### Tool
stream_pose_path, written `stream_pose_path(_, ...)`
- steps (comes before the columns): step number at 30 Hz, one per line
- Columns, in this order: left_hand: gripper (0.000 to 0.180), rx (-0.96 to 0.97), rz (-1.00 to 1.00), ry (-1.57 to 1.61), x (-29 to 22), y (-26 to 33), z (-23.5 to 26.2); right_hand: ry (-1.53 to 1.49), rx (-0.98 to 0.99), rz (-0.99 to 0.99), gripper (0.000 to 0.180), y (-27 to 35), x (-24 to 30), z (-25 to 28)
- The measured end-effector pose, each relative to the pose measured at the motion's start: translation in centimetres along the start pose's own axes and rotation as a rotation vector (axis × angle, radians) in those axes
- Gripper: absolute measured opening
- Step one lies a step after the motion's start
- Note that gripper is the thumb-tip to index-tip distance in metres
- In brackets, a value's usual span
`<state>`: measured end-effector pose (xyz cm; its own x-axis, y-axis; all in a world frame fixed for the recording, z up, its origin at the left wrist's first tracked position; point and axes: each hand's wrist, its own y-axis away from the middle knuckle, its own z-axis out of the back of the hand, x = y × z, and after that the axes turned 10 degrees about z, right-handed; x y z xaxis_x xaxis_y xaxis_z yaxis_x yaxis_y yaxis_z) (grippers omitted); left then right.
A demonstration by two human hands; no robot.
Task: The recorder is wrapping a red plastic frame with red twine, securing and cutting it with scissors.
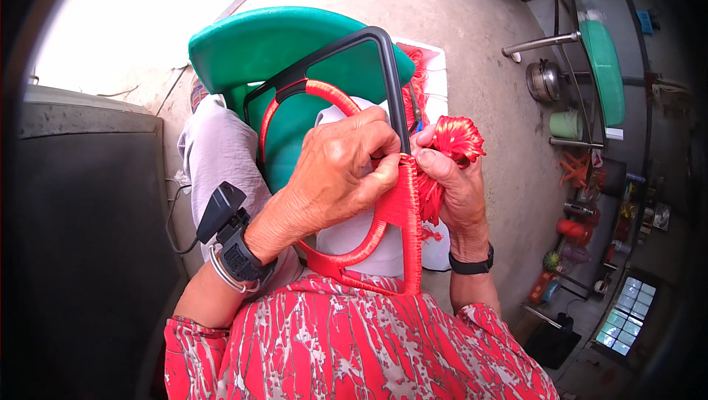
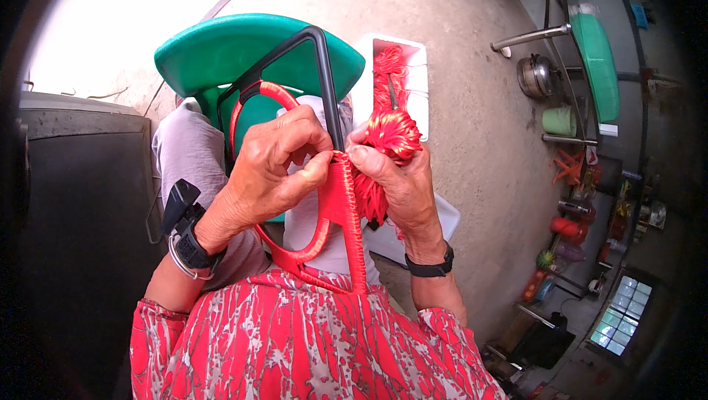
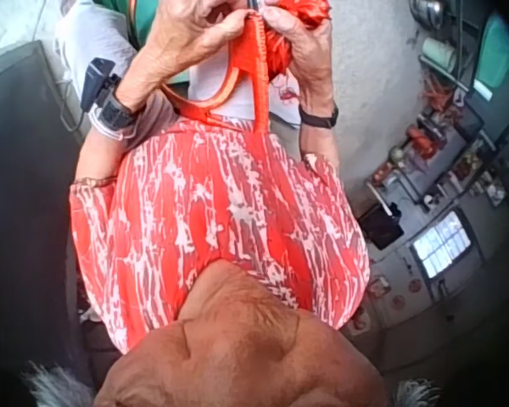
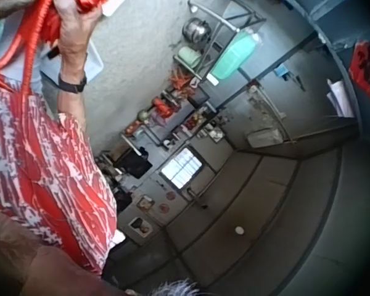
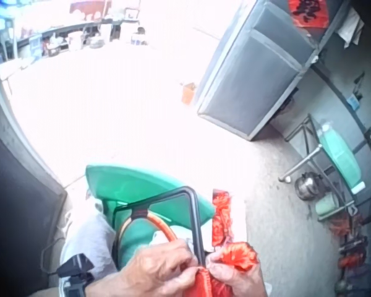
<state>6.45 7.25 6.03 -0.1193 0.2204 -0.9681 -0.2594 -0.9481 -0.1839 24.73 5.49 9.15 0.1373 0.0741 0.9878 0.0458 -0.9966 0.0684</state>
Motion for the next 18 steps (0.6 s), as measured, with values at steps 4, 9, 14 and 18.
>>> stream_pose_path(4,0.008,0.051,-0.014,-0.012,-0.4,-0.4,0.5,-0.071,-0.008,-0.005,0.021,0.1,-0.5,0.4)
stream_pose_path(9,0.007,0.152,0.093,0.023,-1.1,-0.8,0.4,-0.138,-0.009,-0.034,0.020,0.0,-0.6,2.2)
stream_pose_path(14,0.011,-0.227,0.486,0.197,-2.5,0.9,-1.1,-0.128,-0.267,0.017,0.028,2.5,-4.1,8.5)
stream_pose_path(18,0.024,-0.168,0.607,0.132,-1.7,3.9,-1.6,-0.349,-0.404,-0.234,0.033,7.2,-8.2,9.9)
